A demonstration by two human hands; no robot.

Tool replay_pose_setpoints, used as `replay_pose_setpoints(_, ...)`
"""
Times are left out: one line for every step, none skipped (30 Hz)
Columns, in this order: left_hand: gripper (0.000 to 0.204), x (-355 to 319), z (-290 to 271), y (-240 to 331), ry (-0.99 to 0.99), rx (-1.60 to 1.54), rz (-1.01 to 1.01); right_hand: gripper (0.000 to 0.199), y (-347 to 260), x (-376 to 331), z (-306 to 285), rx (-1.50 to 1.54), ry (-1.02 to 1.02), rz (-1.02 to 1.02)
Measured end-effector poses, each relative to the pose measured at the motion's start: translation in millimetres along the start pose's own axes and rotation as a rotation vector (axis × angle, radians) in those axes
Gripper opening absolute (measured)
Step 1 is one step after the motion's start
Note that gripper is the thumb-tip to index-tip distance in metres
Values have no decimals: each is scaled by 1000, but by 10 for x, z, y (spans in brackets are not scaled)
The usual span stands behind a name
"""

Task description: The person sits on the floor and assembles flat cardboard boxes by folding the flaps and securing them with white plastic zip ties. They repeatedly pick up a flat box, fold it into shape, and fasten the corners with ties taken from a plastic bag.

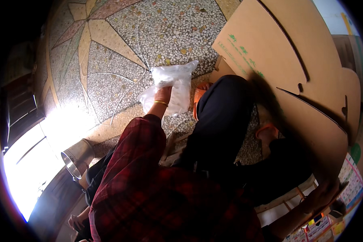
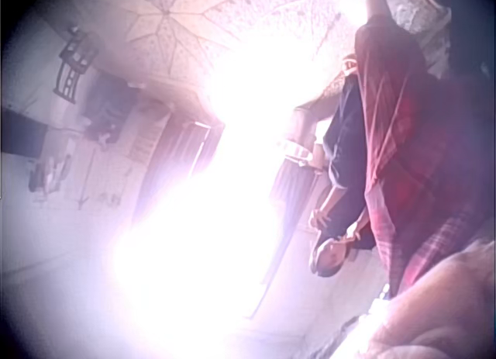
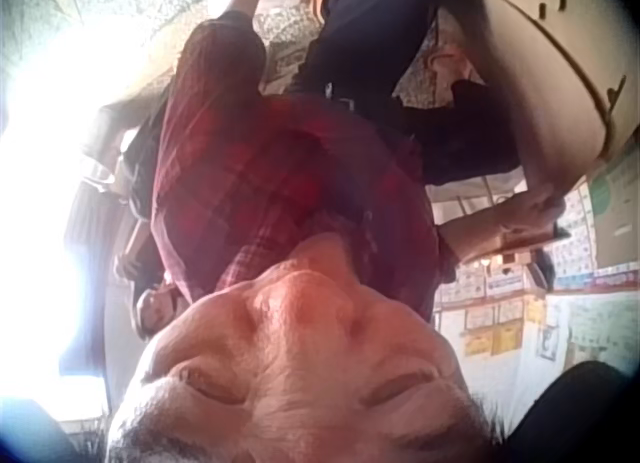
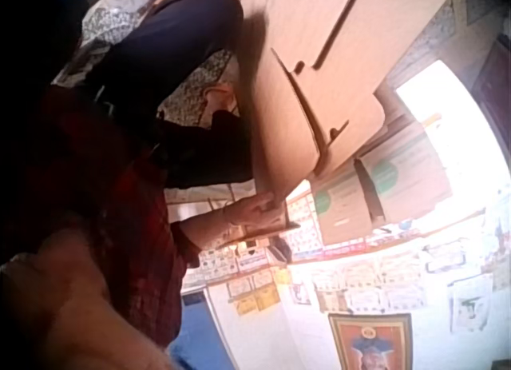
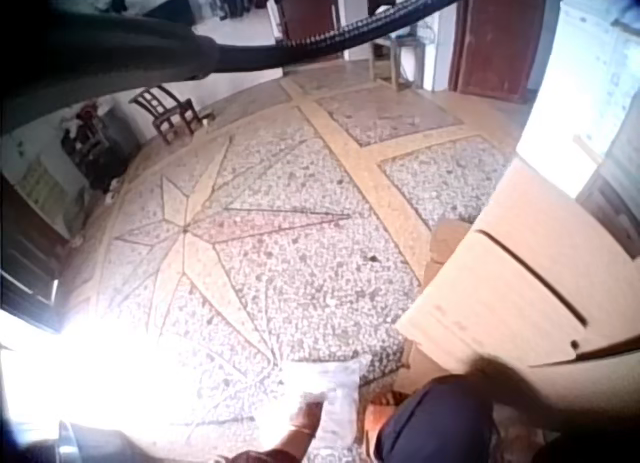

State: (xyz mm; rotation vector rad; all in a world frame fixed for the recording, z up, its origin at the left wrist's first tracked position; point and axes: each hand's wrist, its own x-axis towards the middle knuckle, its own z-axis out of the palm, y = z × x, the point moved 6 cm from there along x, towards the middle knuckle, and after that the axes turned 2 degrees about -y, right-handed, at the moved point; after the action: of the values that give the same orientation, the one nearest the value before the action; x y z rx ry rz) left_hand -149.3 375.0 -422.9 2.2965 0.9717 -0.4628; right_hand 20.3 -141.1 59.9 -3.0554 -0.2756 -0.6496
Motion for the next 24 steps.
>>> replay_pose_setpoints(37,18,5,63,-8,29,17,31,4,-11,-3,-7,11,14)
replay_pose_setpoints(35,27,54,83,-74,20,-50,31,5,-17,-6,-13,3,21)
replay_pose_setpoints(34,40,-8,181,7,16,52,30,8,-18,-15,-20,-5,29)
replay_pose_setpoints(33,46,-53,203,93,13,147,30,12,-14,-10,-18,-14,31)
replay_pose_setpoints(33,27,-90,225,179,10,241,30,7,-10,-7,-16,-11,21)
replay_pose_setpoints(32,13,-67,183,174,18,222,29,2,-6,-3,-14,-7,10)
replay_pose_setpoints(31,13,-51,160,168,26,207,29,-4,-2,-1,-14,-2,2)
replay_pose_setpoints(30,7,-36,134,163,34,191,29,-5,4,4,-17,-10,2)
replay_pose_setpoints(28,-19,-5,107,139,47,184,28,-6,14,6,-19,-18,1)
replay_pose_setpoints(26,-67,29,72,115,59,175,28,-10,23,13,-21,-26,0)
replay_pose_setpoints(24,-109,79,66,87,68,172,28,-15,21,11,-30,-24,14)
replay_pose_setpoints(19,-183,54,133,201,41,278,27,-23,19,13,-39,-22,27)
replay_pose_setpoints(18,-264,59,135,200,43,260,27,-20,17,23,-42,-22,42)
replay_pose_setpoints(18,-349,73,167,204,42,249,27,1,-4,6,-28,-14,42)
replay_pose_setpoints(17,-423,74,189,207,40,238,27,20,-23,-7,-14,-6,42)
replay_pose_setpoints(16,-535,127,4,343,13,351,28,-3,35,28,28,-8,29)
replay_pose_setpoints(17,-588,239,2,226,53,297,27,-26,28,24,3,-7,32)
replay_pose_setpoints(20,-610,311,1,143,5,262,27,-50,20,17,-22,-5,35)
replay_pose_setpoints(22,-639,361,-26,65,-41,220,27,-57,21,15,-39,-5,34)
replay_pose_setpoints(24,-656,389,-49,17,-16,187,27,-61,27,16,-48,-13,35)
replay_pose_setpoints(26,-669,412,-76,-30,10,154,27,-64,34,14,-58,-20,36)
replay_pose_setpoints(28,-688,438,-108,-77,35,118,27,-47,47,14,-65,-28,34)
replay_pose_setpoints(28,-631,488,-148,-119,54,151,28,-46,66,23,-42,-23,33)
replay_pose_setpoints(29,-510,524,-178,-161,73,183,28,-47,80,39,-19,-18,32)
